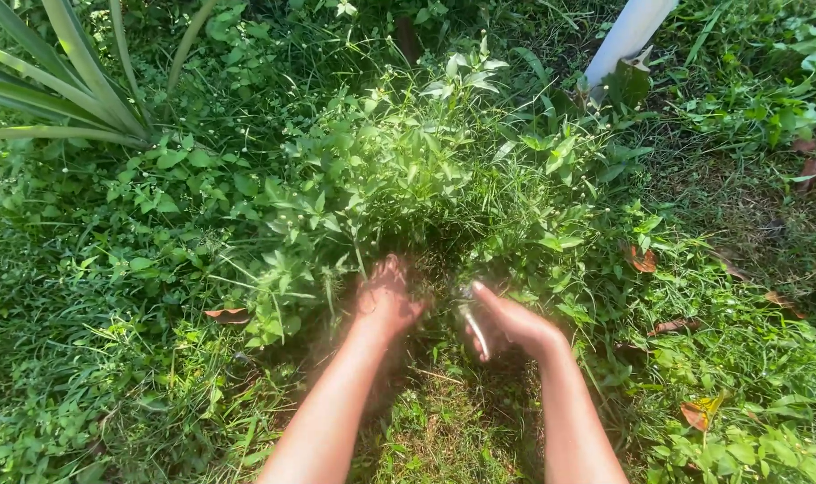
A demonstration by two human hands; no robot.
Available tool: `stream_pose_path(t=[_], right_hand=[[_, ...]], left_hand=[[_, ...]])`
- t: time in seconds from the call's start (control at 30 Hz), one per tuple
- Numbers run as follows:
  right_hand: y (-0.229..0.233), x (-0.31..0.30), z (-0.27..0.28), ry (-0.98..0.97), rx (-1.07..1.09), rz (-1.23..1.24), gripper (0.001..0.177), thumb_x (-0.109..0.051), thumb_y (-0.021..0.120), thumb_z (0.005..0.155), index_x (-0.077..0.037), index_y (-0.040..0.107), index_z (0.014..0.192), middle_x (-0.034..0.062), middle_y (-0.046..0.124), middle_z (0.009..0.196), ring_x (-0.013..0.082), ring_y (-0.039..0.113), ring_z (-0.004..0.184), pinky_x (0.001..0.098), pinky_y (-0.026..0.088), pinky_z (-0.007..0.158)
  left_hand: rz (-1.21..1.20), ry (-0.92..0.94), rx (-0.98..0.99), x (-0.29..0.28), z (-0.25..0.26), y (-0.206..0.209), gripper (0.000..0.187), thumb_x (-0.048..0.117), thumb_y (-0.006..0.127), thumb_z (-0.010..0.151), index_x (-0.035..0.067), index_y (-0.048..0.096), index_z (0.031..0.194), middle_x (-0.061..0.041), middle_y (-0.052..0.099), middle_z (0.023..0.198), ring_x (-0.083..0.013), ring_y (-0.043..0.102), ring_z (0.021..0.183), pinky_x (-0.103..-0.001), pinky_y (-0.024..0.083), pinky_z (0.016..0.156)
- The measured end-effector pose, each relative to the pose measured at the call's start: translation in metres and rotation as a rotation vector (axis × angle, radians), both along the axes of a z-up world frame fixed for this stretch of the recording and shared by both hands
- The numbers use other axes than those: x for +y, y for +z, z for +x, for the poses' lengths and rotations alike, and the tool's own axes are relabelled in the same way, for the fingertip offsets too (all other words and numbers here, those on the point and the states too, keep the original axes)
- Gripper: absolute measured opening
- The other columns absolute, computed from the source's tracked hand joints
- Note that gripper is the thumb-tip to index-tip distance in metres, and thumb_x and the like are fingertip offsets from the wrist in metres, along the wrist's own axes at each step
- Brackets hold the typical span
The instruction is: Cutting grass and weeding using hand shears in a garden.
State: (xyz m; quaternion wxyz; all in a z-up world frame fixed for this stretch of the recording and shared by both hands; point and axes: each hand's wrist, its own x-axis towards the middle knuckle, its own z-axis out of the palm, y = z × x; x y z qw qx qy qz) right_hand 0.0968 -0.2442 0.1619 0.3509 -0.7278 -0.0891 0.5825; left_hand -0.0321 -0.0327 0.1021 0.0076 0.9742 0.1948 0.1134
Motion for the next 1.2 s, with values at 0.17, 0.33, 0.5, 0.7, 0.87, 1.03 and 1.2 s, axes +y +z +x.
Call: stream_pose_path(t=[0.17, 0.33, 0.5, 0.7, 0.87, 1.03, 1.2], right_hand=[[-0.017, 0.009, -0.018, 0.250, 0.137, 0.068, 0.080, -0.064, 0.015, 0.101, -0.006, 0.070, 0.102, 0.0079, 0.077, 0.078, 0.0163, 0.074, 0.067, 0.0285, 0.055, 0.060], [-0.005, 0.039, -0.026, 0.130, 0.130, 0.086, 0.076, -0.060, 0.014, 0.101, -0.006, 0.068, 0.103, 0.0117, 0.077, 0.084, 0.0197, 0.075, 0.072, 0.0308, 0.057, 0.064], [-0.100, 0.062, -0.020, 0.188, -0.169, 0.141, 0.058, -0.047, 0.037, 0.101, 0.001, 0.069, 0.104, 0.0052, 0.068, 0.084, 0.0177, 0.063, 0.075, 0.0329, 0.052, 0.073], [-0.007, 0.036, -0.038, 0.097, -0.134, -0.068, 0.068, -0.061, 0.018, 0.103, -0.010, 0.063, 0.108, 0.0030, 0.063, 0.083, 0.0148, 0.061, 0.076, 0.0357, 0.053, 0.077], [-0.038, 0.041, -0.050, 0.099, 0.158, 0.090, 0.077, -0.060, 0.014, 0.099, -0.003, 0.066, 0.101, 0.0116, 0.075, 0.079, 0.0232, 0.073, 0.069, 0.0401, 0.059, 0.073], [-0.061, 0.066, -0.048, 0.004, 0.038, 0.147, 0.089, -0.072, 0.013, 0.101, 0.002, 0.063, 0.097, 0.0130, 0.070, 0.078, 0.0226, 0.069, 0.067, 0.0358, 0.055, 0.066], [-0.058, 0.049, -0.034, 0.135, -0.239, 0.081, 0.068, -0.074, 0.014, 0.101, -0.029, 0.055, 0.132, -0.0176, 0.054, 0.096, -0.0047, 0.049, 0.075, 0.0307, 0.036, 0.052]], left_hand=[[-0.123, -0.014, 0.234, 0.019, -0.005, -0.054, 0.039, 0.035, 0.055, 0.089, 0.004, 0.066, 0.111, -0.016, 0.066, 0.106, -0.0316, 0.063, 0.094, -0.047, 0.055, 0.076], [-0.235, -0.038, 0.488, 0.061, -0.009, -0.125, 0.024, 0.015, 0.046, 0.098, 0.007, 0.068, 0.103, -0.014, 0.065, 0.096, -0.0218, 0.061, 0.085, -0.036, 0.055, 0.076], [-0.717, 0.173, 0.339, 0.031, -0.010, -0.030, 0.027, 0.010, 0.042, 0.101, 0.008, 0.068, 0.105, -0.010, 0.064, 0.095, -0.0168, 0.062, 0.082, -0.034, 0.052, 0.075], [-0.724, 0.246, 0.537, 0.043, -0.010, -0.033, 0.028, 0.012, 0.042, 0.103, 0.005, 0.064, 0.119, -0.014, 0.068, 0.105, -0.0215, 0.068, 0.093, -0.037, 0.057, 0.082], [-0.742, 0.311, 0.530, 0.035, -0.009, -0.001, 0.035, 0.022, 0.039, 0.107, 0.006, 0.057, 0.131, -0.016, 0.066, 0.116, -0.0251, 0.066, 0.103, -0.041, 0.053, 0.093], [-0.771, 0.287, 0.513, 0.034, -0.010, -0.001, 0.035, 0.016, 0.041, 0.103, 0.007, 0.057, 0.133, -0.016, 0.065, 0.122, -0.0265, 0.066, 0.109, -0.042, 0.051, 0.097], [-0.719, 0.235, 0.418, 0.048, -0.006, -0.019, 0.035, 0.019, 0.038, 0.105, 0.007, 0.057, 0.132, -0.015, 0.067, 0.122, -0.0279, 0.066, 0.110, -0.041, 0.052, 0.098]])
